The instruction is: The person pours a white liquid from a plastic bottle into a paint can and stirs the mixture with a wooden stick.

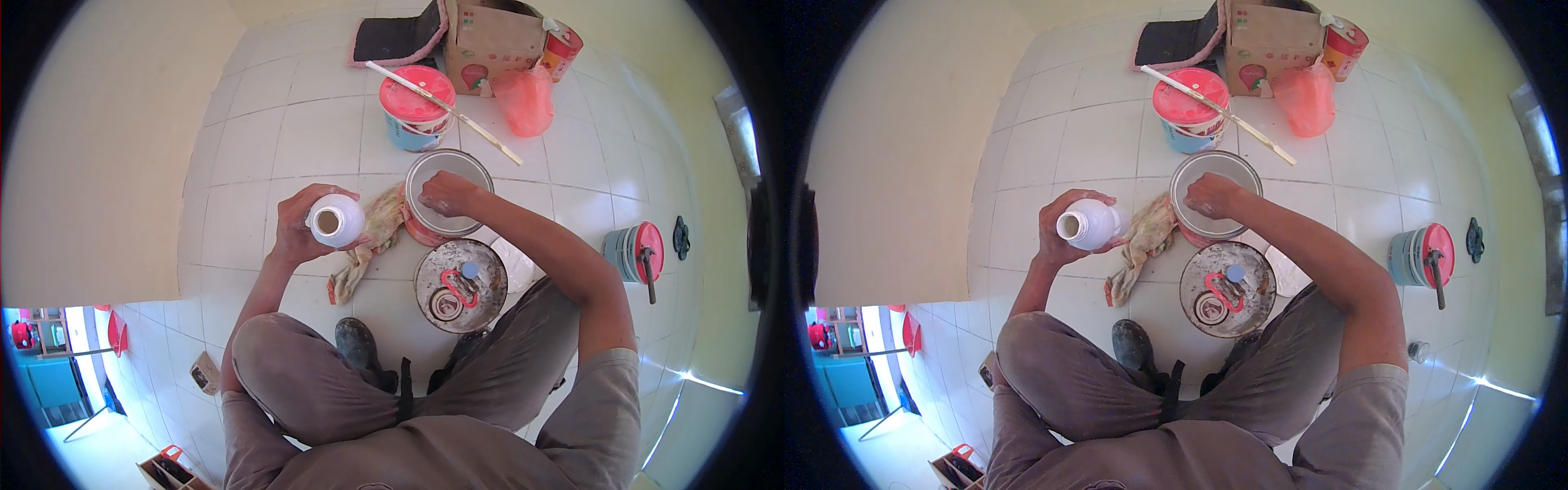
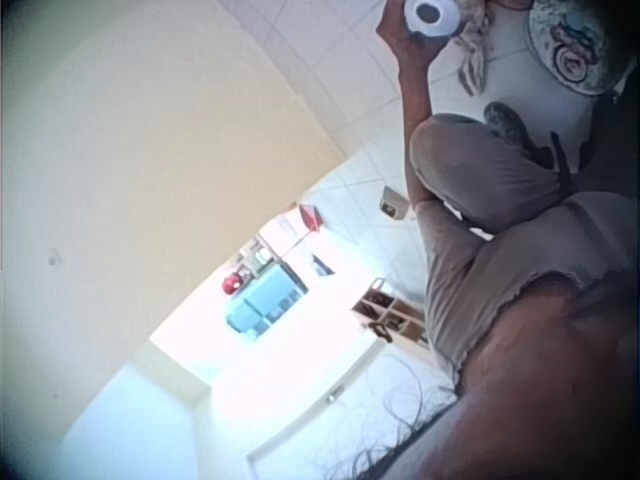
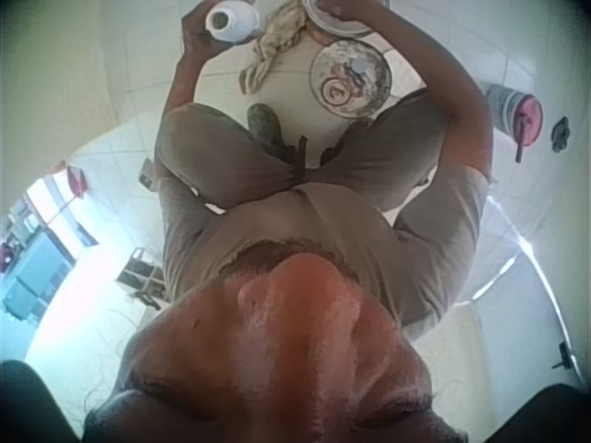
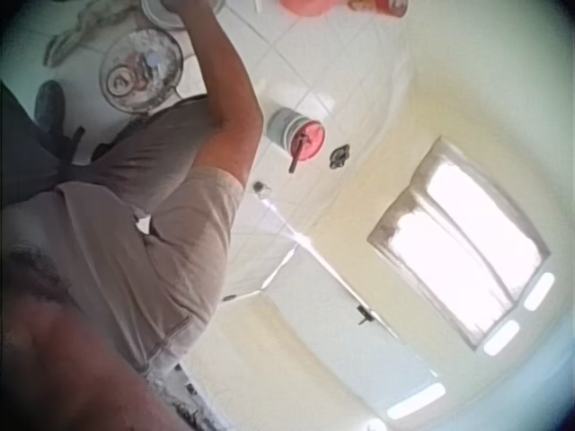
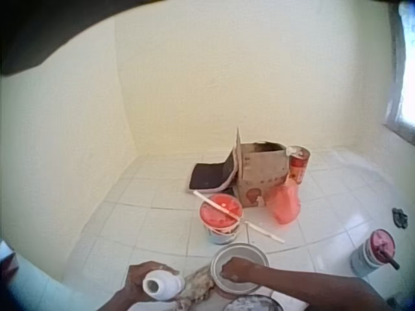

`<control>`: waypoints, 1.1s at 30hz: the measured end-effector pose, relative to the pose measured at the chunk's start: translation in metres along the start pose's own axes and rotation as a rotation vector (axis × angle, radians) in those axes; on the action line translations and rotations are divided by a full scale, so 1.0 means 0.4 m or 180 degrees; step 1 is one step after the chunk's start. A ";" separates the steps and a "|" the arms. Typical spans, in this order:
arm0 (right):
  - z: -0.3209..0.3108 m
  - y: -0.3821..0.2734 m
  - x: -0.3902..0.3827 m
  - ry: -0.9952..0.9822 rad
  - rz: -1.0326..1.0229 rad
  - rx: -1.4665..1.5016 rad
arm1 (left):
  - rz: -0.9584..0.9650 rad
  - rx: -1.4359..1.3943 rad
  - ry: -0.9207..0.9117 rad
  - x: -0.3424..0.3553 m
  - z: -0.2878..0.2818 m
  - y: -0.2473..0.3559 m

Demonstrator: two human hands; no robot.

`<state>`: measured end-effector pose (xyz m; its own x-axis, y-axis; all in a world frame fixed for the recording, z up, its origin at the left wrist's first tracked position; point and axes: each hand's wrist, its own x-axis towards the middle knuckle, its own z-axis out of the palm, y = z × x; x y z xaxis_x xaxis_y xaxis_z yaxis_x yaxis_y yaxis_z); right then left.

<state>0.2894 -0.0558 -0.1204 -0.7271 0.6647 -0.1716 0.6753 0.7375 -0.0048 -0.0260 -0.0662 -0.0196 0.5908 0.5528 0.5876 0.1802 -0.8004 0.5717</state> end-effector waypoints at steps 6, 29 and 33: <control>0.018 -0.005 -0.008 -0.0069 0.0068 0.0322 | 0.0017 0.0035 0.0145 0.009 0.015 -0.003; 0.022 0.031 -0.014 0.0292 0.0567 0.1616 | -0.0074 0.0007 0.0124 0.004 0.008 0.006; 0.011 0.042 -0.023 0.0330 0.0639 0.1615 | -0.0031 0.0022 0.0069 0.011 0.014 0.005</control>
<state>0.3079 -0.0501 -0.1234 -0.5691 0.8134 -0.1205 0.7580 0.4621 -0.4604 -0.0186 -0.0665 -0.0192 0.5719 0.5653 0.5944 0.1913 -0.7965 0.5735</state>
